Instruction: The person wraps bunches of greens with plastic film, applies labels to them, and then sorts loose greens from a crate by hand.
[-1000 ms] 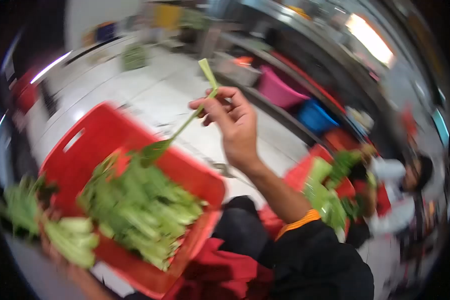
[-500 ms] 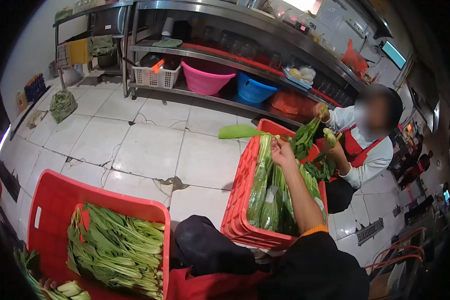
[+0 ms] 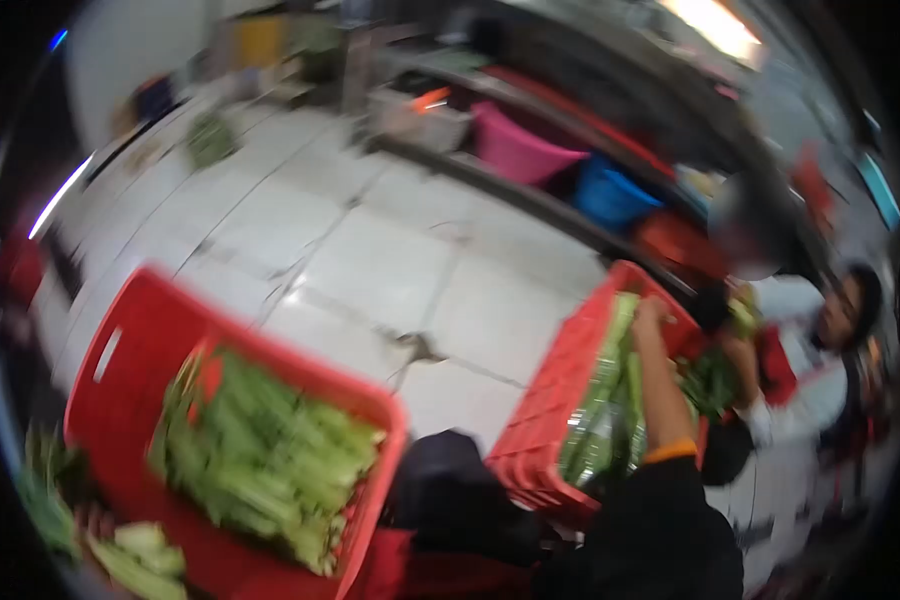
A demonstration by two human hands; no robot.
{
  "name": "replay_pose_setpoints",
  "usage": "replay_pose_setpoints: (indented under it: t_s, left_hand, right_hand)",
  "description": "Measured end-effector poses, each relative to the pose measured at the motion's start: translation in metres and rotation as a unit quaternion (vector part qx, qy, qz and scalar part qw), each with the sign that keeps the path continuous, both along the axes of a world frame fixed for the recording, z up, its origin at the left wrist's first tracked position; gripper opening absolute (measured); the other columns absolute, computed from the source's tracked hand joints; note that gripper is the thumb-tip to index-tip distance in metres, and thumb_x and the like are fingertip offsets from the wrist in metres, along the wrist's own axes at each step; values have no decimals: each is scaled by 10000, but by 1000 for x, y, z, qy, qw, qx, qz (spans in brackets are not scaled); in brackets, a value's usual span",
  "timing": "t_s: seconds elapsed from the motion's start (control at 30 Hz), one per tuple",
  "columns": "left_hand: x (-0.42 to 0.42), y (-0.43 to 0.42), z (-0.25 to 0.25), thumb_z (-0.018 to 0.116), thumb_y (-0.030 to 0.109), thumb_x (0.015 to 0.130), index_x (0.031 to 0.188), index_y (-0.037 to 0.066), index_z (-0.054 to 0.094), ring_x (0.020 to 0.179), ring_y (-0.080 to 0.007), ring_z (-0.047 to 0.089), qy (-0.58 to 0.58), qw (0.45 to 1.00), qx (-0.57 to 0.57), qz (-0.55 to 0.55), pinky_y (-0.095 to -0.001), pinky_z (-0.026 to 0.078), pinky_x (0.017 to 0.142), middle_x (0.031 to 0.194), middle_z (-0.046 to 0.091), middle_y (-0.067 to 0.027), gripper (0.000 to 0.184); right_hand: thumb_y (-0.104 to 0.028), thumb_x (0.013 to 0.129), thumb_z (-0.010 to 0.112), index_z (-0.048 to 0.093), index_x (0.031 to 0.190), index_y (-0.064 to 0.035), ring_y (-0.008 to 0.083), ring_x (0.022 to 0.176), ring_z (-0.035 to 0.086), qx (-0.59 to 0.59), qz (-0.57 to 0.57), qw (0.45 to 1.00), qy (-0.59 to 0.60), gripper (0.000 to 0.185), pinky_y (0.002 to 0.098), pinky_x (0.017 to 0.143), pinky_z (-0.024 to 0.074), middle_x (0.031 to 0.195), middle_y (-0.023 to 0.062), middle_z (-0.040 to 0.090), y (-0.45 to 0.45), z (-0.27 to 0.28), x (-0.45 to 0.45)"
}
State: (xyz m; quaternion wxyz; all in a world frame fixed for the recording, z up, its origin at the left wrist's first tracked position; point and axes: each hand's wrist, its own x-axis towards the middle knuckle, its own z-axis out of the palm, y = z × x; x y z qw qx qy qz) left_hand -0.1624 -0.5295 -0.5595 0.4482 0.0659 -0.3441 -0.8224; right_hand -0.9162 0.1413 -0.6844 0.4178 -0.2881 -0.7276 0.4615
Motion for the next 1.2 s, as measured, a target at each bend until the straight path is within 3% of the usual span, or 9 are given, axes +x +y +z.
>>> replay_pose_setpoints:
  t_s: [0.07, 0.1, 0.2, 0.33, 0.43, 0.57, 0.7, 0.97, 1.2]
  left_hand:
    - [-8, 7, 2, 328, 345, 990, 1315, 22, 405, 911, -146, 494, 20, 998, -44, 38, -277, 403, 858, 1043, 533, -71, 465]
    - [-37, 25, 29, 419, 282, 970, 1356, -13, 330, 898, -142, 459, 132, 990, -44, -19, -281, 392, 821, 1018, 474, -76, 494]
    - [-39, 33, 56, 574, 156, 898, 1399, -51, 213, 937, -149, 438, 179, 983, -1, 37, -317, 401, 831, 1014, 411, -62, 651]
    - [-31, 30, 65, 532, 169, 937, 1317, -31, 348, 929, -164, 577, 121, 990, 20, 74, -322, 527, 796, 994, 560, -62, 468]
    - [-13, 33, 55, 543, 171, 932, 1323, -29, 341, 885, -139, 566, 104, 991, 1, 82, -307, 519, 762, 983, 558, -56, 483]
    - [11, 31, 54, 552, 173, 927, 1336, -32, 324, 808, -122, 526, 93, 991, -10, 93, -287, 486, 719, 971, 541, -46, 511]
    - [30, 34, 55, 560, 169, 909, 1382, -43, 255, 799, -130, 501, 90, 986, -43, 132, -293, 476, 712, 971, 495, -66, 601]
    - [43, 36, 49, 618, 187, 873, 1394, -30, 237, 751, -136, 538, 41, 982, -57, 177, -306, 502, 654, 907, 506, -50, 681]
    - [40, 37, 50, 606, 176, 886, 1394, -6, 258, 806, -138, 558, 71, 983, -30, 164, -326, 534, 706, 929, 516, -55, 642]
  right_hand:
    - [-192, 902, 519, 624, 757, -84, 161, 613, 571, 191, 187, 958, 103, 210, 301, 530, 450, 694, 15, 574, -57, 19, 6]
    - [-210, 911, 563, 610, 862, -85, 92, 587, 515, -15, 408, 907, 103, 142, 246, 514, 418, 670, -14, 526, -165, 77, 91]
    - [-116, 902, 591, 551, 1111, -33, 74, 650, 485, 30, 670, 740, 51, 229, 233, 628, 438, 719, -23, 504, -358, 132, 234]
    - [-69, 846, 606, 625, 1058, -33, 235, 842, 642, 279, 933, 228, 4, 216, 310, 742, 498, 972, 121, 652, -507, 129, 414]
    - [-89, 815, 570, 641, 964, -57, 354, 836, 624, 397, 912, 41, 92, 168, 452, 685, 499, 949, 142, 652, -582, 68, 493]
    - [-119, 723, 615, 658, 813, -33, 370, 795, 632, 483, 874, 9, 41, 132, 459, 685, 512, 833, 171, 653, -639, -12, 595]
    - [-174, 777, 606, 594, 1010, -67, 232, 898, 599, 574, 764, 220, 198, 257, 353, 796, 415, 920, 88, 634, -655, -120, 650]
    - [-107, 761, 557, 598, 988, -55, 268, 756, 605, 580, 764, 183, 217, 237, 367, 723, 428, 883, 146, 599, -674, -107, 633]
    - [-53, 736, 633, 662, 1006, -20, 296, 796, 622, 222, 886, 382, 141, 273, 397, 702, 501, 834, 174, 617, -727, -58, 586]
